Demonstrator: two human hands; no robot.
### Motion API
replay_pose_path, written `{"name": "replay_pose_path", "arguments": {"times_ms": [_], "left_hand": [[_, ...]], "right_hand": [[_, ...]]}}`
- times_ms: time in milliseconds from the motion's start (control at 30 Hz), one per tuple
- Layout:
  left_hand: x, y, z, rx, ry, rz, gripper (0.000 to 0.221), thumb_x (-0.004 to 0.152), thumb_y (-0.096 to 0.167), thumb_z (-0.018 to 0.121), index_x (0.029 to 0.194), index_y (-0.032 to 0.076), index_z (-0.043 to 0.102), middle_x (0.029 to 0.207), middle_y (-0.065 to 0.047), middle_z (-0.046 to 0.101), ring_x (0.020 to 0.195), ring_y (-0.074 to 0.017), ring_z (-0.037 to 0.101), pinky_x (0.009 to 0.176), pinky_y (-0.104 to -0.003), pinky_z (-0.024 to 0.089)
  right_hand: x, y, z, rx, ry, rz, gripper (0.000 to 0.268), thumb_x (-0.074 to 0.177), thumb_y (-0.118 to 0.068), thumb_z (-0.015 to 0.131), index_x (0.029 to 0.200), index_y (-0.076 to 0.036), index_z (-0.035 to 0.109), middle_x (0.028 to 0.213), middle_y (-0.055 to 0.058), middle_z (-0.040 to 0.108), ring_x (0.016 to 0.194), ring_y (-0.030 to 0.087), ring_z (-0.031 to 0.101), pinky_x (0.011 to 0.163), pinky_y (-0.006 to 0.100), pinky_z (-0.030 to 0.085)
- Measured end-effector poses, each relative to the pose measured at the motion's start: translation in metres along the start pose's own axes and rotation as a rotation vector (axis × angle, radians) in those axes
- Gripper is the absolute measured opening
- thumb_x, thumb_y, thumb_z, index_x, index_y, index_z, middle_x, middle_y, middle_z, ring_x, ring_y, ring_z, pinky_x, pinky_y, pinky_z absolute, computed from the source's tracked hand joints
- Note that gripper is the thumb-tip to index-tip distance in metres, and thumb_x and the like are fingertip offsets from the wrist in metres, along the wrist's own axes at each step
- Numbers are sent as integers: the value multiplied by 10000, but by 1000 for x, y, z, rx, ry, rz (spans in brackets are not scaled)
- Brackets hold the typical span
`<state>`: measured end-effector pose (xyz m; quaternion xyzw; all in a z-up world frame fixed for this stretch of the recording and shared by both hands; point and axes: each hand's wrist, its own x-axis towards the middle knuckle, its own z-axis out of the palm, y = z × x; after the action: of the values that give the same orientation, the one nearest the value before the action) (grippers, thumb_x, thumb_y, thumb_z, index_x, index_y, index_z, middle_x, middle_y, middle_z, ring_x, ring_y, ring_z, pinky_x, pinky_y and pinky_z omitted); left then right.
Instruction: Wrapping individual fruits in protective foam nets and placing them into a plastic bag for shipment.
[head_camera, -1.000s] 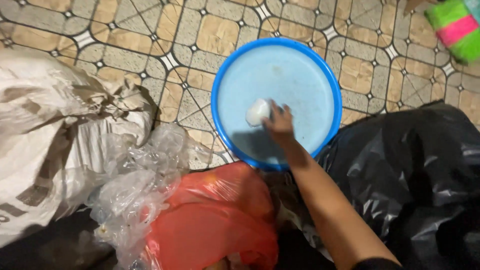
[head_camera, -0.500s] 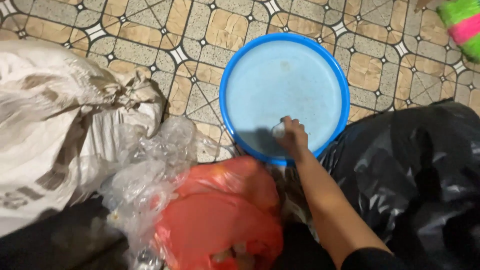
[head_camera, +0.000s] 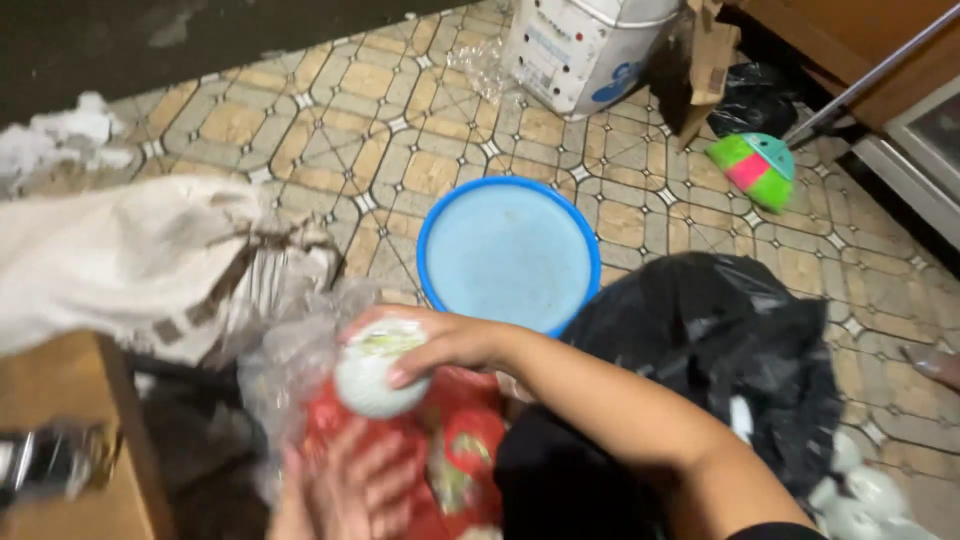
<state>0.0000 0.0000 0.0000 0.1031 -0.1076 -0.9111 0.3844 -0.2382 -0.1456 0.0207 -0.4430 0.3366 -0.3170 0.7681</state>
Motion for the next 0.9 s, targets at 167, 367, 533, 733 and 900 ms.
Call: {"name": "replay_pose_path", "arguments": {"times_ms": [167,367,533,733,900], "left_hand": [[38,22,-20,3,572,109,662,868,747,612,1248,208,671,1059,-40,756,766,-203,734,500,-377,626],[79,23,-23,-49,719,318,609,810,739,612,1126,219,652,1062,-110,746,851,-375,747,584,-429,601],[94,26,-16,50,818,427,581,900,612,597,1286,178,589,1251,-63,668,1076,-304,674,868,-525,565],[102,30,-48,530,700,748,443,947,450,646,1239,118,656,1058,-63,692,999,-183,687,834,-348,604],[93,29,-20,643,693,813,548,872,475,726,1274,117,622,1037,-48,666,964,-142,652,798,-310,599]], "right_hand": [[-34,-22,86,-789,-65,-224,612,756,-439,745,1329,-312,568,1355,45,618,1171,233,609,986,364,473],[-22,77,-15,-183,564,-194,533,870,-358,778,1329,-137,624,1310,122,637,1119,242,658,845,444,619],[-20,52,-2,-233,544,-294,320,897,-228,742,1156,-54,671,1001,128,705,840,198,675,724,325,580],[-20,31,24,-516,466,-561,200,890,-96,772,1080,-48,733,1031,98,638,889,185,613,772,302,554],[-14,31,33,-689,371,-600,273,842,-125,822,1083,-49,722,993,88,591,847,186,568,756,305,530]]}}
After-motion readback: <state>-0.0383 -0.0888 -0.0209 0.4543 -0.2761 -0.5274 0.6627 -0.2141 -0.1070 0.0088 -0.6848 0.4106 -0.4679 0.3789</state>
